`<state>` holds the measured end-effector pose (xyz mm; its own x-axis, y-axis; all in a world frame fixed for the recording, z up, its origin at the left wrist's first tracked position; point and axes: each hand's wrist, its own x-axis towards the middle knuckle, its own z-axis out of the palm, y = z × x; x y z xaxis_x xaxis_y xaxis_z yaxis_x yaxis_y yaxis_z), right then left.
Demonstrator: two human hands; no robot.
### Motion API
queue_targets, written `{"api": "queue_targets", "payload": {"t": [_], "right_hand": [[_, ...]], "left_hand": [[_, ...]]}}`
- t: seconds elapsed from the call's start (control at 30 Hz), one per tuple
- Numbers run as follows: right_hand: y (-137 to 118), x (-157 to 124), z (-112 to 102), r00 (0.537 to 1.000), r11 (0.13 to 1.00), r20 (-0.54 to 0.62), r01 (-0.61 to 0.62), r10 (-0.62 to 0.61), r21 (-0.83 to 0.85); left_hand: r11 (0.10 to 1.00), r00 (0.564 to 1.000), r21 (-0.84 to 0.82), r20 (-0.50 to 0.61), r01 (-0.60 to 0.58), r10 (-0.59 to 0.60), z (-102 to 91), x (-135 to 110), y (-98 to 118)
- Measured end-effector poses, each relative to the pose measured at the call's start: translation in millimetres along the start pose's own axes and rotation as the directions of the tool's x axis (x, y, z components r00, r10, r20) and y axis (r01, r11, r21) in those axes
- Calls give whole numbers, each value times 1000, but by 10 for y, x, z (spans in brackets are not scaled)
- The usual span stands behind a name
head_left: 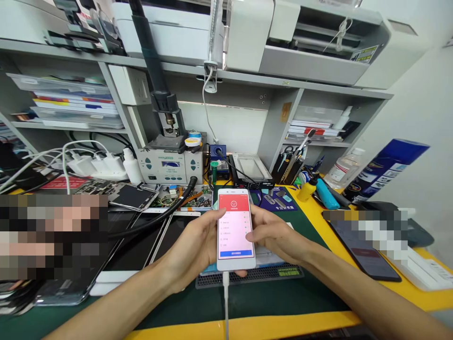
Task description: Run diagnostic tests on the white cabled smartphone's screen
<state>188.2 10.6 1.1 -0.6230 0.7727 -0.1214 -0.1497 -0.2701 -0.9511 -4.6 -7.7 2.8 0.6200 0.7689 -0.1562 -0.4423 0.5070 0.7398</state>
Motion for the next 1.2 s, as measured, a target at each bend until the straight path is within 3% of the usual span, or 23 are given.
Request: {"api": "queue_targets", "payload": {"t": [0.33,0.77,1.2], "right_hand": [[-2,12,66,995,1000,-102,-3,3,2],[30,19,62,996,995,-80,50,-43,91],[10,4,75,996,996,-67,67,-64,53]], "left_hand": [[1000,1000,6,2,-4,4,5,8,-10],[999,1000,35,-17,-13,13,46,-12,-4],[999,999,45,-52,-3,5,82,-22,20]]}}
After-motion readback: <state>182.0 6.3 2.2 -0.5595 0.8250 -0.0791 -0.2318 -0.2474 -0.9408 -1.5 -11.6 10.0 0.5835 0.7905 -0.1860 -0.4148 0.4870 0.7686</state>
